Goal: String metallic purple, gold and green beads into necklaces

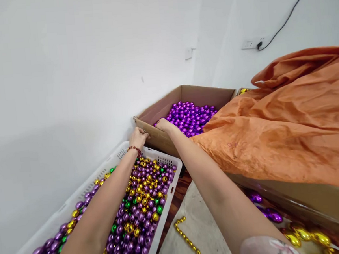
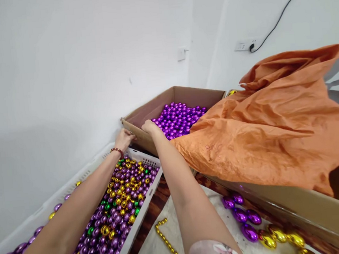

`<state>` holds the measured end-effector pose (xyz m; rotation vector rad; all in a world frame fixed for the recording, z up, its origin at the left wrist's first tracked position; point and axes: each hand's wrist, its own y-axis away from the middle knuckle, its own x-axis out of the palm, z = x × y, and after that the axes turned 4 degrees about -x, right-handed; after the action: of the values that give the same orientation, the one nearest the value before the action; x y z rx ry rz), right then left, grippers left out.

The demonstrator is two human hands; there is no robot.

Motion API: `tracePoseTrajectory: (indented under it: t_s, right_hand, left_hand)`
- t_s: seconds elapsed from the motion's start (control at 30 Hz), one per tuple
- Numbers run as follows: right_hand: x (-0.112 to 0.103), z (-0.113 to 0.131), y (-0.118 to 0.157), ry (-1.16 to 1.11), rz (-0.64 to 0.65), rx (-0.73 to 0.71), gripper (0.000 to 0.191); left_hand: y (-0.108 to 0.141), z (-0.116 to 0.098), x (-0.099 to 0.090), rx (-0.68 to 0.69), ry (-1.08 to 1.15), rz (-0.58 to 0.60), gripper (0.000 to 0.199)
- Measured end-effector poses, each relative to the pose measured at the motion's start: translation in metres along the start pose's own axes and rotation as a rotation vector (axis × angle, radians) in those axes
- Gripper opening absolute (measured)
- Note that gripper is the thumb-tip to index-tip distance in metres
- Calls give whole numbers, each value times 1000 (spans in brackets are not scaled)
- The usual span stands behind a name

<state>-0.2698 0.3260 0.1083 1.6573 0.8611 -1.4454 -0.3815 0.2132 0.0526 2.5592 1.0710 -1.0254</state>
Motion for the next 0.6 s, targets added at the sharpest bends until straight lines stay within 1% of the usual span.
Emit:
tracePoseTrajectory:
  t_s: [0.13,0.27,0.33,0.43,0.53,0.6]
  right_hand:
    - [0,4,1,25,44,-25,24]
    - [2,7,3,55,45,-84,24]
    - [3,7,2,84,44,-106,24]
    - [5,4,-2,120,47,-121,22]
    - [8,1,-6,130,49,-136,23]
    - [10,-1,-8,123,23,-159,25]
  left_hand:
    - [0,-7,-2,-26,-60,-21,18]
    - [12,-11,-2,-14,-105,-70,10]
    - [18,-10,-1,17,-108,-88,9]
    - [24,-3,1,86,-85,-90,13]
    - [25,3,-1,162,-46,-56,19]
    - [27,7,-4,225,-27,-18,23]
